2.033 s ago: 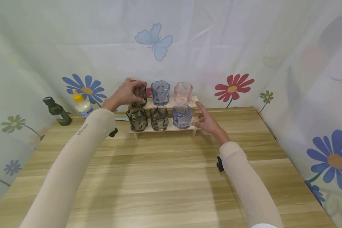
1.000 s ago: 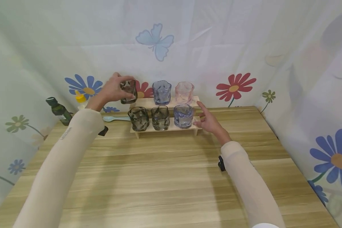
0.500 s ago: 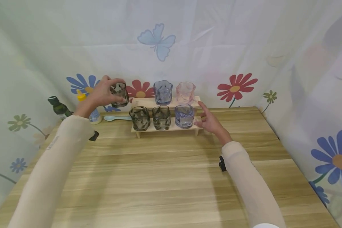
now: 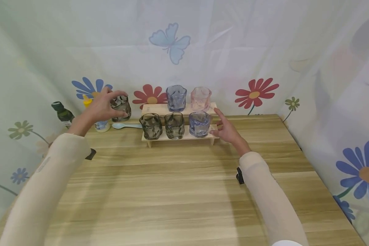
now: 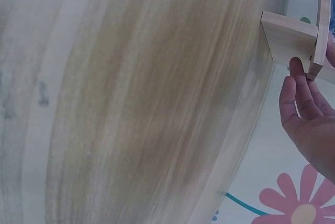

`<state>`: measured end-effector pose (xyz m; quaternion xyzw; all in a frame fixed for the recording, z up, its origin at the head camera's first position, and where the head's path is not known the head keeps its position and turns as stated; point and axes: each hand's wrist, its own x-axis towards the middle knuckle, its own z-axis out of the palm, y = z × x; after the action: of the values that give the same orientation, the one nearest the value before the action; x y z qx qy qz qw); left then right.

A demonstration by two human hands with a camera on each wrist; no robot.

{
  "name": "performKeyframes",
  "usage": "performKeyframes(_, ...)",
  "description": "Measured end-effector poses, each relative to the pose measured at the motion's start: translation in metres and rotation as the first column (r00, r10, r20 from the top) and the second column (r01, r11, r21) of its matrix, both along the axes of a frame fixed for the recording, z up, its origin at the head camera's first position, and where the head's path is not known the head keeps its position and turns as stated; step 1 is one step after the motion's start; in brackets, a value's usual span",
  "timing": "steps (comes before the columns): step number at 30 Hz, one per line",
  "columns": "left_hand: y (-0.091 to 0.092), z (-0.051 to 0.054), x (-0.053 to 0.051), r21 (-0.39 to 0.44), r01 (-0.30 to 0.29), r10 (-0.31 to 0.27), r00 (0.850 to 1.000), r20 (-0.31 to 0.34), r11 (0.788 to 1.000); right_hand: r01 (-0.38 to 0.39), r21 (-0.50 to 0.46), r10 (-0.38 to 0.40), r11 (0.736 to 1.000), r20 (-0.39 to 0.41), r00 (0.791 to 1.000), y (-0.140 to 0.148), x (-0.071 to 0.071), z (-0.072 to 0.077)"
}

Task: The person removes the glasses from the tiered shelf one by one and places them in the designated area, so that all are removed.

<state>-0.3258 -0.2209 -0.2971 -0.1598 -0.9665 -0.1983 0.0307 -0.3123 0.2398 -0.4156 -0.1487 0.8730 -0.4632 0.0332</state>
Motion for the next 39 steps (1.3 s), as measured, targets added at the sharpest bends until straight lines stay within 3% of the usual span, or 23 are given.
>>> performKeyframes(14,-0.031,-0.017,0.023,-0.02,-0.013,0.013,1.0,-0.024,1.0,0.004,0.001,-0.004,1.0,0.003,1.0,0.0,0.001,0.001)
performKeyframes(22,-0.048,-0.03,0.036,-0.029,-0.033,0.033,0.999,-0.006,0.999,0.004,0.012,-0.004,1.0,0.011,1.0,-0.001,0.003,0.005)
performKeyframes(27,-0.06,-0.039,0.042,-0.029,-0.041,0.041,0.999,0.005,0.999,0.002,0.013,-0.002,1.0,0.005,1.0,0.001,0.0,-0.001)
performKeyframes(39,-0.092,-0.062,0.055,-0.012,-0.123,0.124,0.99,0.063,0.992,-0.002,0.014,0.002,1.0,0.005,1.0,0.001,0.0,-0.002)
